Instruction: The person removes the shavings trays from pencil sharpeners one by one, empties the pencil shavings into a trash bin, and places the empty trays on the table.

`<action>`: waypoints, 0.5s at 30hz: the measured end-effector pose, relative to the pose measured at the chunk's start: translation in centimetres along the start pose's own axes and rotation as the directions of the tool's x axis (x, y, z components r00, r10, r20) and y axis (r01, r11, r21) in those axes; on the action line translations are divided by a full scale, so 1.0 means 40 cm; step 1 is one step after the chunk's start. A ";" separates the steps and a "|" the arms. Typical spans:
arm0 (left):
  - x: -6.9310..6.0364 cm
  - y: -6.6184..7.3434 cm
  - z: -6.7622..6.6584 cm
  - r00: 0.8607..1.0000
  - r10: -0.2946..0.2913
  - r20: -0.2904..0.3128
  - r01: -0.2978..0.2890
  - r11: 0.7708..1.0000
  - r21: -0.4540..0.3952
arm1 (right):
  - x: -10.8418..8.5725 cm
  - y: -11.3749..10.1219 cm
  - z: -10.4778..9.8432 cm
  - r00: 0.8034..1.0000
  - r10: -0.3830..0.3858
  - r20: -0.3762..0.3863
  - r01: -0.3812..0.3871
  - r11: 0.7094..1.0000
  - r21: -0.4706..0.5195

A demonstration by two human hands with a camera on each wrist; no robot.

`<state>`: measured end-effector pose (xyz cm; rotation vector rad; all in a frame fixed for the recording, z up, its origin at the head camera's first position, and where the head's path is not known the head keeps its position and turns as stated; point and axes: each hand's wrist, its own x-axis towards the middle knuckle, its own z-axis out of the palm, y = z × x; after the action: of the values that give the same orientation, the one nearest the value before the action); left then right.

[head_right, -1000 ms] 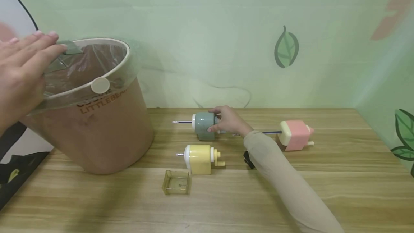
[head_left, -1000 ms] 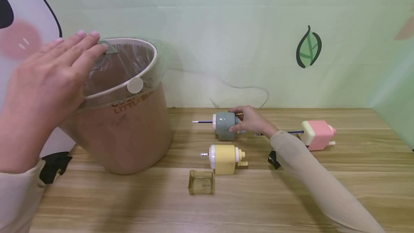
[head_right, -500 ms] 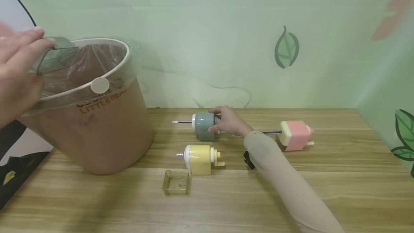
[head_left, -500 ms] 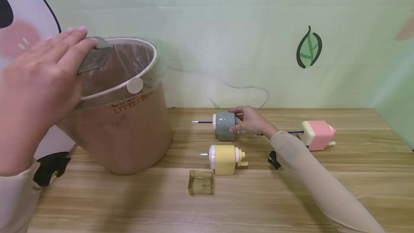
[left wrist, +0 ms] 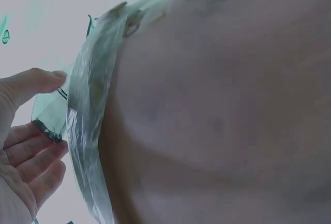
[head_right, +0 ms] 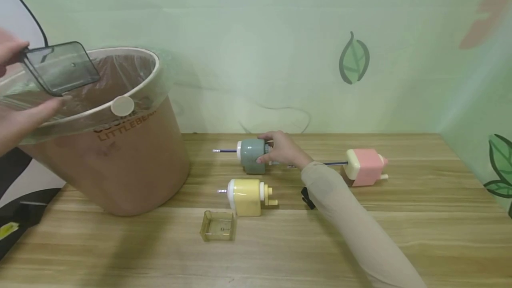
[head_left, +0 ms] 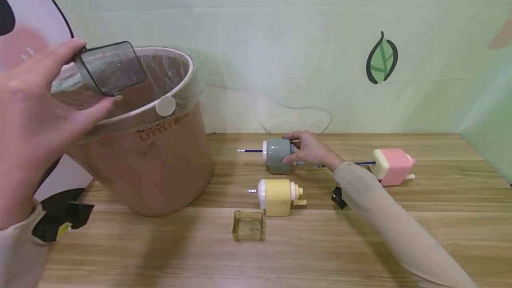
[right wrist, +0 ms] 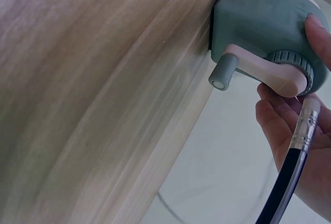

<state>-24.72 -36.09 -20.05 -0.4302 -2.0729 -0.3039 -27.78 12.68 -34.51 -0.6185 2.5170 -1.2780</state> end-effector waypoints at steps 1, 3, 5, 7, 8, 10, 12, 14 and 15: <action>0.000 0.061 -0.025 1.000 -0.029 0.011 0.029 0.999 -0.040 | 0.001 0.000 0.000 1.000 0.001 -0.001 -0.001 1.000 0.002; 0.000 0.187 -0.074 0.996 -0.082 0.035 0.085 0.990 -0.116 | 0.002 0.001 0.001 1.000 0.003 -0.003 -0.003 1.000 0.003; 0.004 0.297 -0.115 0.988 -0.139 0.060 0.149 0.968 -0.201 | 0.001 0.000 0.001 1.000 0.003 -0.006 -0.003 1.000 0.005; 0.007 0.380 -0.141 0.982 -0.178 0.068 0.190 0.940 -0.284 | 0.001 -0.001 0.001 1.000 0.004 -0.008 -0.004 1.000 0.007; 0.005 0.399 -0.146 0.979 -0.192 0.069 0.204 0.928 -0.311 | 0.000 -0.001 0.000 1.000 0.003 -0.009 -0.003 1.000 0.007; 0.000 0.421 -0.148 0.975 -0.212 0.071 0.223 0.905 -0.363 | -0.001 -0.002 0.000 1.000 0.005 -0.010 -0.005 1.000 0.007; -0.008 0.422 -0.143 0.975 -0.212 0.066 0.220 0.885 -0.410 | 0.000 -0.003 0.001 1.000 0.004 -0.010 -0.004 1.000 0.006; -0.019 0.417 -0.134 0.973 -0.224 0.062 0.228 0.868 -0.440 | -0.001 -0.003 0.002 1.000 0.001 -0.010 -0.001 1.000 0.003; -0.023 0.419 -0.131 0.973 -0.224 0.059 0.226 0.863 -0.451 | 0.000 -0.003 0.002 1.000 0.000 -0.011 0.000 1.000 0.002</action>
<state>-13.19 -23.06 -17.45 -0.4637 -2.0505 -0.9459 -27.72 12.58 -34.46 -0.6122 2.5245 -1.2870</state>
